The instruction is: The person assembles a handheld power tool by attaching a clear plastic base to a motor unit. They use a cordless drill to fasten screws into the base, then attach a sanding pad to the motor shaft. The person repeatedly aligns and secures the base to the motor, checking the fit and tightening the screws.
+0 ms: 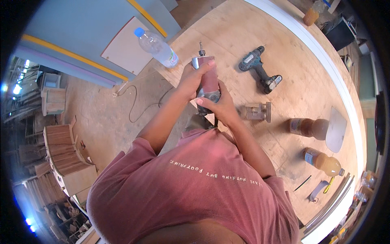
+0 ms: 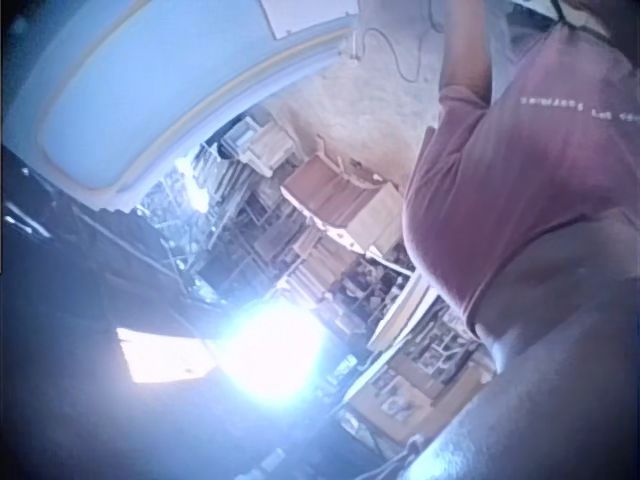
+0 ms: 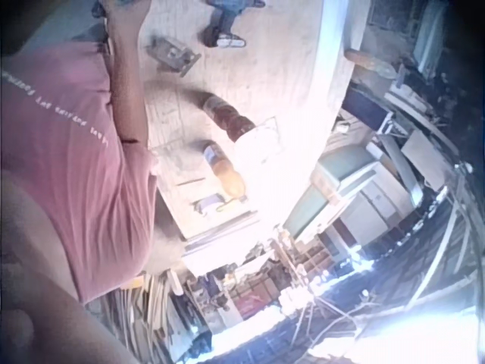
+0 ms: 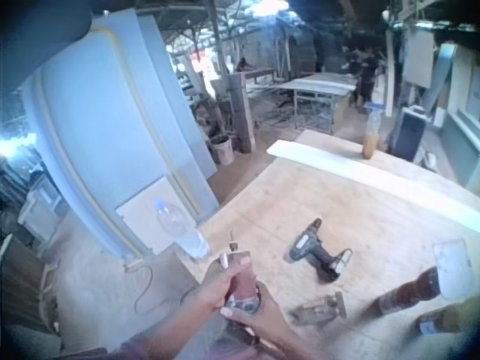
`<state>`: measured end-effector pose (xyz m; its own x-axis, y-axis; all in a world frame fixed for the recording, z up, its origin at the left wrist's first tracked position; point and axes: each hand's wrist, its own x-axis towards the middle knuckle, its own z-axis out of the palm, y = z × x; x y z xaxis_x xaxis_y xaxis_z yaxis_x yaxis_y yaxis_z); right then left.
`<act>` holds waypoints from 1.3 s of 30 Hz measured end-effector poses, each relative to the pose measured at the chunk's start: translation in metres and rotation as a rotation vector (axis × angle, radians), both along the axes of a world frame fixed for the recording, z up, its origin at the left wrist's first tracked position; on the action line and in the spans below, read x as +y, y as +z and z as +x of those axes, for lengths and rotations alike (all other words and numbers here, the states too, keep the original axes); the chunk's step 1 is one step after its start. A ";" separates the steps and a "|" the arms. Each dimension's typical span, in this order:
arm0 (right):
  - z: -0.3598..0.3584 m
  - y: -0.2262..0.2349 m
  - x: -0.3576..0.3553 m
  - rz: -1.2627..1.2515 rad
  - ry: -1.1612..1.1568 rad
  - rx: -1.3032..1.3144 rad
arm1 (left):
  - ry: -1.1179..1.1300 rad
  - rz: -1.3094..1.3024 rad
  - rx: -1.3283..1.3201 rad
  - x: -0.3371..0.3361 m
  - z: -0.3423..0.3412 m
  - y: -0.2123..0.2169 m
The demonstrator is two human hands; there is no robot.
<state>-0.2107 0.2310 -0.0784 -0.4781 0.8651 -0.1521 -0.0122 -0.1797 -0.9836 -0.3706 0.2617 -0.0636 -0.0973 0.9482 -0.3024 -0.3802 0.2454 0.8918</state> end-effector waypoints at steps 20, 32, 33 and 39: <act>-0.003 0.032 -0.010 0.579 -0.398 -0.608 | 0.284 0.211 0.157 0.031 0.036 0.012; 0.014 0.019 -0.005 0.381 -0.266 -0.236 | 0.146 0.134 -0.226 0.010 0.015 0.007; 0.018 0.022 -0.004 0.267 -0.209 -0.127 | -0.026 0.187 -0.230 0.010 0.002 -0.004; 0.023 -0.008 -0.004 -0.240 0.033 0.291 | -0.658 0.344 -0.486 -0.013 0.016 -0.058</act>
<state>-0.1874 0.2270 -0.0864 -0.5585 0.8046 -0.2020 -0.2749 -0.4093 -0.8700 -0.3545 0.2486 -0.1212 0.5649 0.8126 0.1437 -0.6121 0.2958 0.7334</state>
